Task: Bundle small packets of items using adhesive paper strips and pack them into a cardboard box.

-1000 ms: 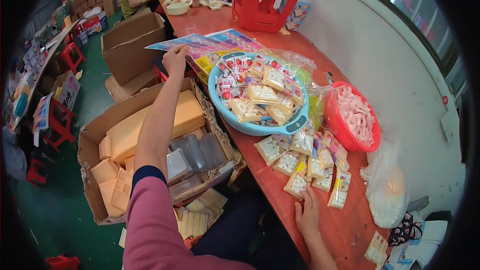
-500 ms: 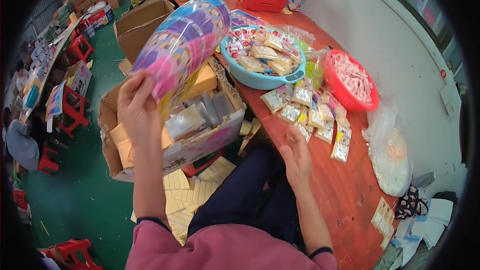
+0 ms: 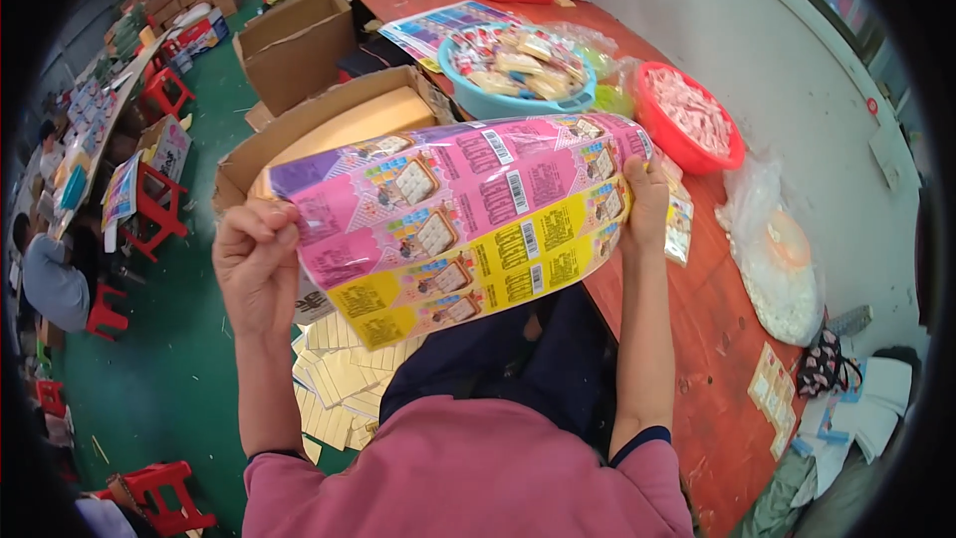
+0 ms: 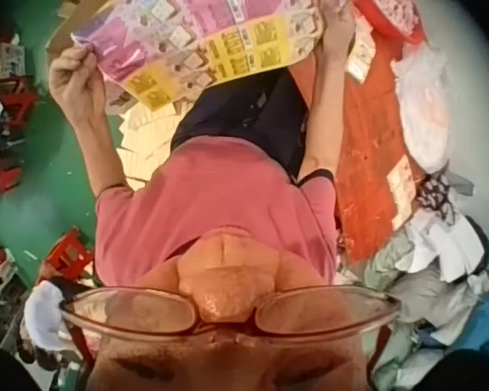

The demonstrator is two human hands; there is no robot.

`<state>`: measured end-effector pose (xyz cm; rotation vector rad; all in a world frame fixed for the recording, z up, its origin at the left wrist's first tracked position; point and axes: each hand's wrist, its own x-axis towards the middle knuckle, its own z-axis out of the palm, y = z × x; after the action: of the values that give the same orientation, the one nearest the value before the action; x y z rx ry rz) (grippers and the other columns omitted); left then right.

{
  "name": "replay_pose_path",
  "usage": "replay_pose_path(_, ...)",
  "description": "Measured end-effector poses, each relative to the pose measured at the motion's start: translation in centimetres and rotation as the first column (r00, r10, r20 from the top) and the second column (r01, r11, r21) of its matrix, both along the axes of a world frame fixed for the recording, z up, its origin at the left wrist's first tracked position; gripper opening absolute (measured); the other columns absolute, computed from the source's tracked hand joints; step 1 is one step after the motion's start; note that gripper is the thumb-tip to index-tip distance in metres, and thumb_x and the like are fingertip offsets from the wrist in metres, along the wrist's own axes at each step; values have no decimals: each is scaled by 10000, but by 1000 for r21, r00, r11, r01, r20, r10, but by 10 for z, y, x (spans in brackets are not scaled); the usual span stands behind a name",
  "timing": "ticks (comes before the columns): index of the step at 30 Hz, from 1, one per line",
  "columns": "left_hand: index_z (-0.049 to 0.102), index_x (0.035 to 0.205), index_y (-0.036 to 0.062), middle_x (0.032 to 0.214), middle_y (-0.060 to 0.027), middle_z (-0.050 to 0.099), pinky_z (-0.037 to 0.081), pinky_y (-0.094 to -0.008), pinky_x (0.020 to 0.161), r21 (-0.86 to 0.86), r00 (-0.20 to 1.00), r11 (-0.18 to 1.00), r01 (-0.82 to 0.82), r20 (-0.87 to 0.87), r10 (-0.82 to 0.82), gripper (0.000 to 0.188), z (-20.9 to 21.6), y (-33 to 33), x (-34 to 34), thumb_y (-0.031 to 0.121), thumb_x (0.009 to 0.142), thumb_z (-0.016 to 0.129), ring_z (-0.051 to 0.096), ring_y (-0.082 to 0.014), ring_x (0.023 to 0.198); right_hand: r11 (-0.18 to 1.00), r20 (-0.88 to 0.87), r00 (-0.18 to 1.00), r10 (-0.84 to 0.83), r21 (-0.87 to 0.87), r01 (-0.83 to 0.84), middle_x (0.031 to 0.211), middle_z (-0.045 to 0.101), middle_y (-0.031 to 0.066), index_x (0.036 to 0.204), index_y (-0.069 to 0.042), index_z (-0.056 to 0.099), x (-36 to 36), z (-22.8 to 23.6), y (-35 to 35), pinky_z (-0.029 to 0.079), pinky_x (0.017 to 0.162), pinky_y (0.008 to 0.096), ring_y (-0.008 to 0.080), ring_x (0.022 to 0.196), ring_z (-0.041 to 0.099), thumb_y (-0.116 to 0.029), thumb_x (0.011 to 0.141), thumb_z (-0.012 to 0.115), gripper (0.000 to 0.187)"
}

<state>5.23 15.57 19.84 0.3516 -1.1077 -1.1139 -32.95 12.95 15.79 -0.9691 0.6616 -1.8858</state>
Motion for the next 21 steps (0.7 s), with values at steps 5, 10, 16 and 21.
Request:
replay_pose_path(5,631,833,1,899,-90,642,487,-269,714,204,791,894,399,417,-448,99,-87,7,-29,-72,796,575,621,-170,830,961,-282,948,-147,186,204,994,634,70,1167,-4,520,-90,-13,43,518,734,274,134,829,623,-29,796,660,397)
replay_pose_path(10,640,999,2,939,-91,650,498,-275,692,175,329,869,462,877,-351,211,-107,10,-82,55,795,644,625,-139,791,785,-797,601,66,413,462,937,648,44,1064,-8,596,-173,-30,84,497,713,262,107,809,604,-95,741,719,356)
replay_pose_path(16,484,1214,-31,1164,-197,552,459,-349,839,-348,421,934,78,861,286,501,-165,-90,-175,304,860,600,579,-294,1024,784,-841,508,187,439,438,901,653,22,1021,-14,624,-177,-38,90,476,745,265,94,807,593,-98,746,707,300)
replay_pose_path(21,560,1099,-22,885,-189,651,476,-357,770,280,224,937,208,919,-325,482,-173,-96,-228,385,846,610,642,-298,873,618,-902,359,241,427,660,887,643,7,1096,-23,594,-170,-38,110,469,762,264,105,825,590,-136,758,712,375)
